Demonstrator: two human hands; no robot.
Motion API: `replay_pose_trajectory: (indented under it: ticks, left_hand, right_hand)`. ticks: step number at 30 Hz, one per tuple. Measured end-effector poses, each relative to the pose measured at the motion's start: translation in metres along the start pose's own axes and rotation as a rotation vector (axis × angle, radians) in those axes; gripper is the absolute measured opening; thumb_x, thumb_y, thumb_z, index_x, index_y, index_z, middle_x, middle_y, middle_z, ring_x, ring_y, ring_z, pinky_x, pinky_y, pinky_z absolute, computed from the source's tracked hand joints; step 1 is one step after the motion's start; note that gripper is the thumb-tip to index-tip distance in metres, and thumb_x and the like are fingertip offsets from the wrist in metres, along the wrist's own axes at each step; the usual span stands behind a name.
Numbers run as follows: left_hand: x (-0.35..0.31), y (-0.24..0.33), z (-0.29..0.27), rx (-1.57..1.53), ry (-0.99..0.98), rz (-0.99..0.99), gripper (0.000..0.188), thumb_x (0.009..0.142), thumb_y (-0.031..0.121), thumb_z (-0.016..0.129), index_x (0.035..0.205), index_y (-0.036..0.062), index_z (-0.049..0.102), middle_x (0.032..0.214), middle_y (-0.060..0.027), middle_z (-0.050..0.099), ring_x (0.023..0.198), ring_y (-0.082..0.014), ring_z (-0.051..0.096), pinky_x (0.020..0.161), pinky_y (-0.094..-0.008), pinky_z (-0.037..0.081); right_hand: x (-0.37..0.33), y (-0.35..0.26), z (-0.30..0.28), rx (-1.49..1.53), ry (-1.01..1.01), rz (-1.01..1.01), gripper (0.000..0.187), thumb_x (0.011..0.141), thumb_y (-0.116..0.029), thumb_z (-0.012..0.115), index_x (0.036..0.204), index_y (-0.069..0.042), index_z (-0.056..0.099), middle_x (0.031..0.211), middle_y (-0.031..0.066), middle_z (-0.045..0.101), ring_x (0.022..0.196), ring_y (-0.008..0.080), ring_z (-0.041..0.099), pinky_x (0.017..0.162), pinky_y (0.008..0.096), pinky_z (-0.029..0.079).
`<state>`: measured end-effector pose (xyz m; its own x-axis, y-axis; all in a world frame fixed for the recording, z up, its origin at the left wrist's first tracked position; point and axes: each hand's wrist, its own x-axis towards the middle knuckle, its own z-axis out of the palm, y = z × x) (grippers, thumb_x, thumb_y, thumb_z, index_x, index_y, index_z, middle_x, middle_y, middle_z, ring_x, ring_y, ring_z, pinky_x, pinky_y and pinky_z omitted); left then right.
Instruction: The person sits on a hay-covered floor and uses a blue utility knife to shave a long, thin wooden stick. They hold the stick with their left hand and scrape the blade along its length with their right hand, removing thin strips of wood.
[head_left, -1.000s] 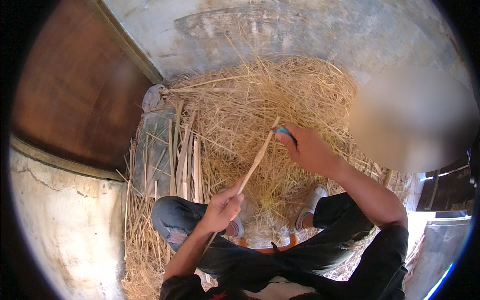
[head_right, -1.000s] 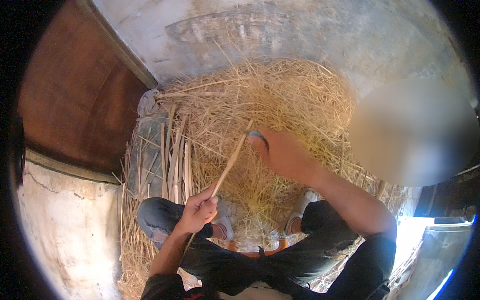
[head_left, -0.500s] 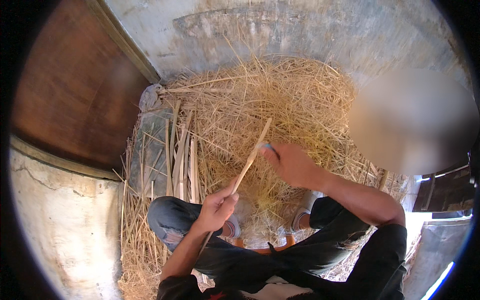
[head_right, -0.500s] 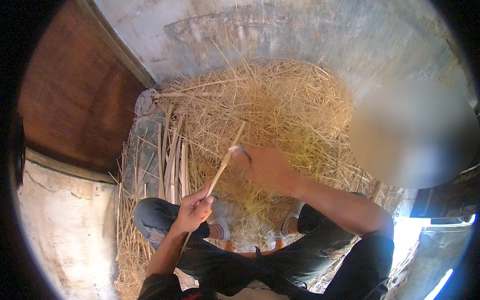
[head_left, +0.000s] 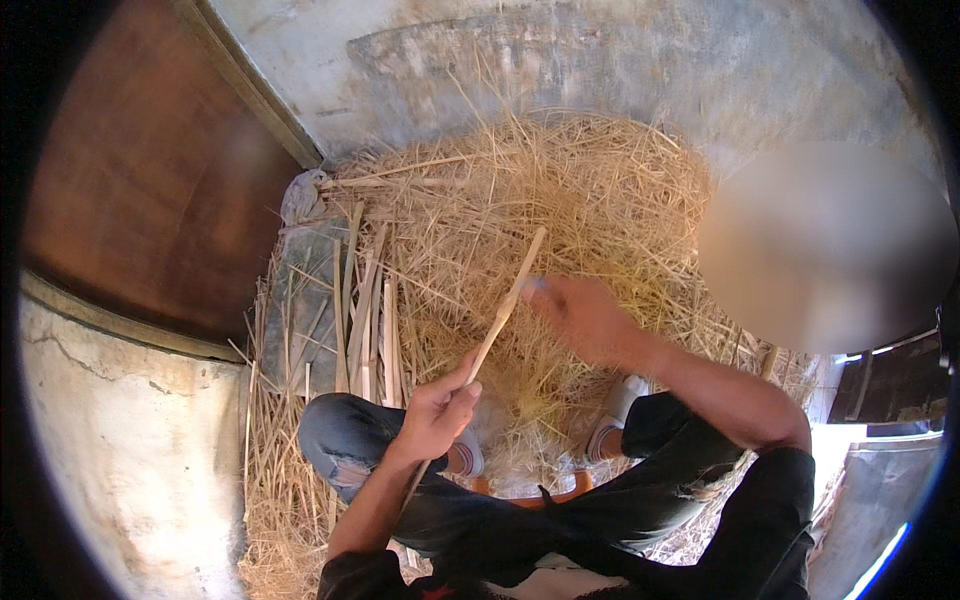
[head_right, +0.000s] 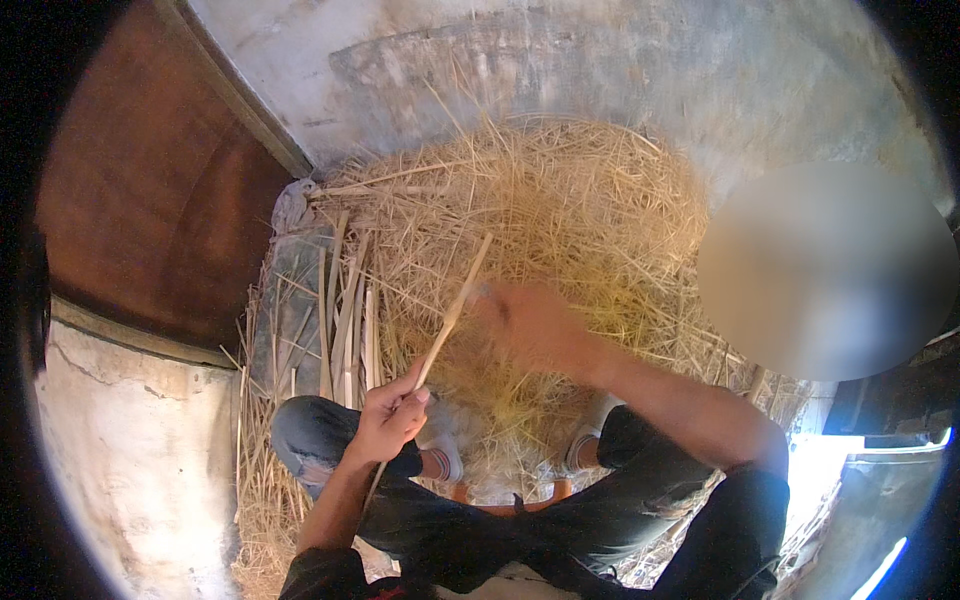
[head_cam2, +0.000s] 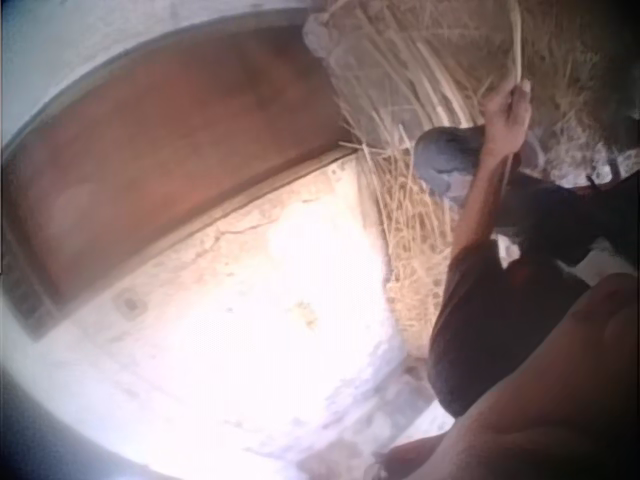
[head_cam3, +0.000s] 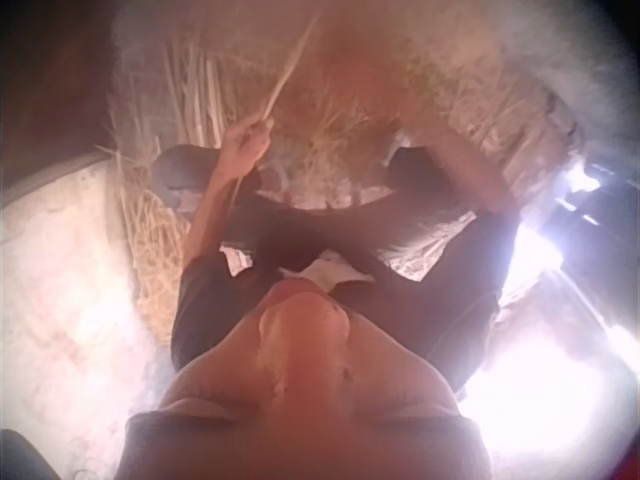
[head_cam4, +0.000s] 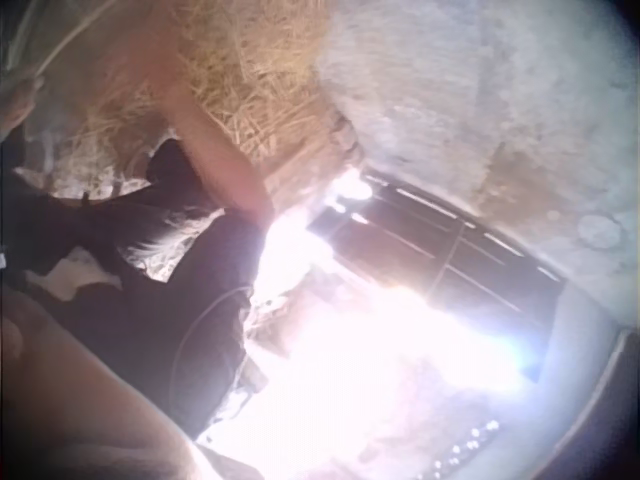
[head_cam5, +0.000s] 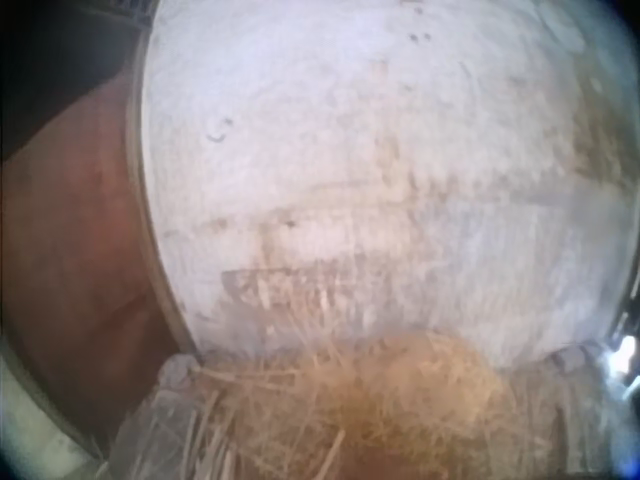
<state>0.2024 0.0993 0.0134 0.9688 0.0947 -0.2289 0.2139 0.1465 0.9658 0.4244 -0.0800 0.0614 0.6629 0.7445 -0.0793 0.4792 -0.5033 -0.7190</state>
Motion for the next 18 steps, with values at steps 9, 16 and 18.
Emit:
replay_pose_trajectory:
  ticks: [9, 16, 18]
  left_hand:
    - [0.0, -0.001, -0.001, 0.04, 0.006, 0.021, 0.055, 0.105, 0.011, 0.054, 0.156, 0.001, 0.035, 0.07, 0.008, 0.043, 0.057, -0.001, 0.037, 0.051, -0.0206, 0.032]
    - [0.0, 0.001, -0.001, 0.06, 0.019, 0.04, 0.055, 0.105, 0.01, 0.054, 0.155, 0.0009, 0.035, 0.071, 0.0081, 0.043, 0.06, -0.0005, 0.038, 0.052, -0.02, 0.032]
    - [0.0, -0.001, -0.002, 0.029, 0.017, 0.029, 0.055, 0.104, 0.01, 0.054, 0.155, 0.0008, 0.035, 0.072, 0.008, 0.044, 0.06, -0.0005, 0.039, 0.052, -0.0201, 0.032]
  right_hand:
    - [-0.013, -0.005, 0.016, 0.004, -0.066, -0.06, 0.053, 0.106, -0.046, 0.042, 0.096, 0.002, 0.063, 0.072, 0.0271, 0.061, 0.069, 0.0441, 0.063, 0.067, 0.0527, 0.05]
    - [-0.011, -0.014, 0.02, 0.063, -0.053, -0.044, 0.051, 0.105, -0.047, 0.046, 0.099, 0.0, 0.064, 0.074, 0.0269, 0.06, 0.068, 0.0441, 0.061, 0.069, 0.0522, 0.049]
    - [-0.014, -0.013, 0.031, 0.013, -0.071, -0.034, 0.048, 0.105, -0.046, 0.048, 0.1, 0.0, 0.064, 0.075, 0.027, 0.061, 0.07, 0.0444, 0.062, 0.07, 0.052, 0.05]
